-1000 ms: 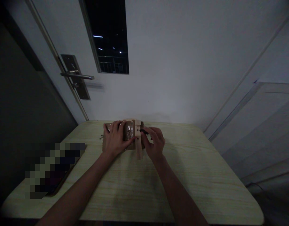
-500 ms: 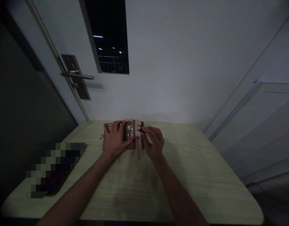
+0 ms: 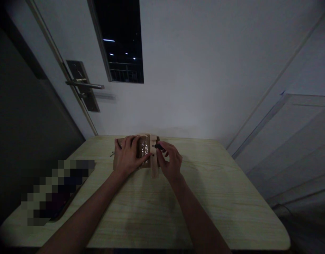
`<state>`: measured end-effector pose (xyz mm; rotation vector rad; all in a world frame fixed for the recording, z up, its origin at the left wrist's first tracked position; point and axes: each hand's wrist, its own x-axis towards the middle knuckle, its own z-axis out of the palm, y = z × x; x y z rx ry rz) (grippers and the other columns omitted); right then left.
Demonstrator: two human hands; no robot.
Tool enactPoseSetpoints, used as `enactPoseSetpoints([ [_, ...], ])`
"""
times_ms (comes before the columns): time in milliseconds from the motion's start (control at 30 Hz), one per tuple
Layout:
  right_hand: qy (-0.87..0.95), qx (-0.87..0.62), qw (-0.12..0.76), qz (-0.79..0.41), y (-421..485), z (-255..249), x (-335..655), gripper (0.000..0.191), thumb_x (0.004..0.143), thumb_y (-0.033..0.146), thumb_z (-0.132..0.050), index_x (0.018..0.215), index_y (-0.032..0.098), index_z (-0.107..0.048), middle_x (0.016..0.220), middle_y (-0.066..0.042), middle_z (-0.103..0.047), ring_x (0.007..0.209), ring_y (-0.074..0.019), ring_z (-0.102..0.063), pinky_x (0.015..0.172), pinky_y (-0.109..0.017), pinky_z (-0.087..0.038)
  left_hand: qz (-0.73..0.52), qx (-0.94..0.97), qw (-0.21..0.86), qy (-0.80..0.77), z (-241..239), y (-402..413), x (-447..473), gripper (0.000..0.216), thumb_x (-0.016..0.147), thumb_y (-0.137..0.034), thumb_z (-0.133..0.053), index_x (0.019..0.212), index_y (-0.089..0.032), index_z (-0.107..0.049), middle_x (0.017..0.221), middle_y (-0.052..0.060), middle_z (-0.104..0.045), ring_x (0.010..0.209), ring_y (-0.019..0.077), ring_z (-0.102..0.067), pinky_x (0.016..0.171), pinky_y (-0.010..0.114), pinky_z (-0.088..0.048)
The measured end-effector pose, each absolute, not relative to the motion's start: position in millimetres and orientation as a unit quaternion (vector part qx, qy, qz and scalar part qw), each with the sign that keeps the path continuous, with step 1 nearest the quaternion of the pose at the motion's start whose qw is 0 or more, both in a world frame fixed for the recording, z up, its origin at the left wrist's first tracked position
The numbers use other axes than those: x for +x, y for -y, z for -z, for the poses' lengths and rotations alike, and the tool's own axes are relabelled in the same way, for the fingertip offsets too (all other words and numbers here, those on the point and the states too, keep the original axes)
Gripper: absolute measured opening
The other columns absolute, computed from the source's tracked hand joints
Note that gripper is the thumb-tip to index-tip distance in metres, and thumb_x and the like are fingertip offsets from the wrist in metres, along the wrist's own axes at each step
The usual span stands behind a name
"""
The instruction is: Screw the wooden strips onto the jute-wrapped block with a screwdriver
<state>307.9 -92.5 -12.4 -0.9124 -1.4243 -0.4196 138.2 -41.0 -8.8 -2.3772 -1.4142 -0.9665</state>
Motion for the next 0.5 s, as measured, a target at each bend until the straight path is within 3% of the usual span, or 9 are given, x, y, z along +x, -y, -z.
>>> enactPoseSetpoints([
  [200,0.638,-0.396,0.637,0.173,92.3,11.8,309.6,0.018,0.088,0.018,-0.058,0.105,0.024,-0.06,0.096,-0.004,-0.067,0.086,-0.0144,-0.066,0.06,-0.025,-0.056,0.323,-0.806,0.107,0.484,7.2,43.1,138.4,0.076,0.079,-0.072,-0.045,0.132,-0.018,-0.042,0.134,0.017,-0.048,0.127,0.0335,-0.04,0.112,0.065,-0.004],
  [400,0.652,-0.401,0.618,0.179,94.9,10.7,309.4,0.036,0.09,0.014,-0.052,0.123,0.026,-0.057,0.113,-0.007,-0.066,0.103,-0.018,-0.064,0.068,-0.03,-0.06,0.327,-0.805,0.108,0.483,8.0,42.9,138.8,0.076,0.079,-0.072,-0.045,0.132,-0.017,-0.042,0.135,0.017,-0.048,0.128,0.0335,-0.039,0.112,0.065,-0.003],
  [500,0.647,-0.404,0.619,0.187,94.6,10.0,309.4,0.036,0.09,0.013,-0.052,0.123,0.027,-0.058,0.111,-0.006,-0.067,0.102,-0.0178,-0.064,0.071,-0.031,-0.059,0.33,-0.805,0.105,0.482,8.9,41.9,138.3,0.075,0.079,-0.072,-0.046,0.132,-0.018,-0.042,0.134,0.016,-0.048,0.127,0.0336,-0.04,0.112,0.065,-0.004],
])
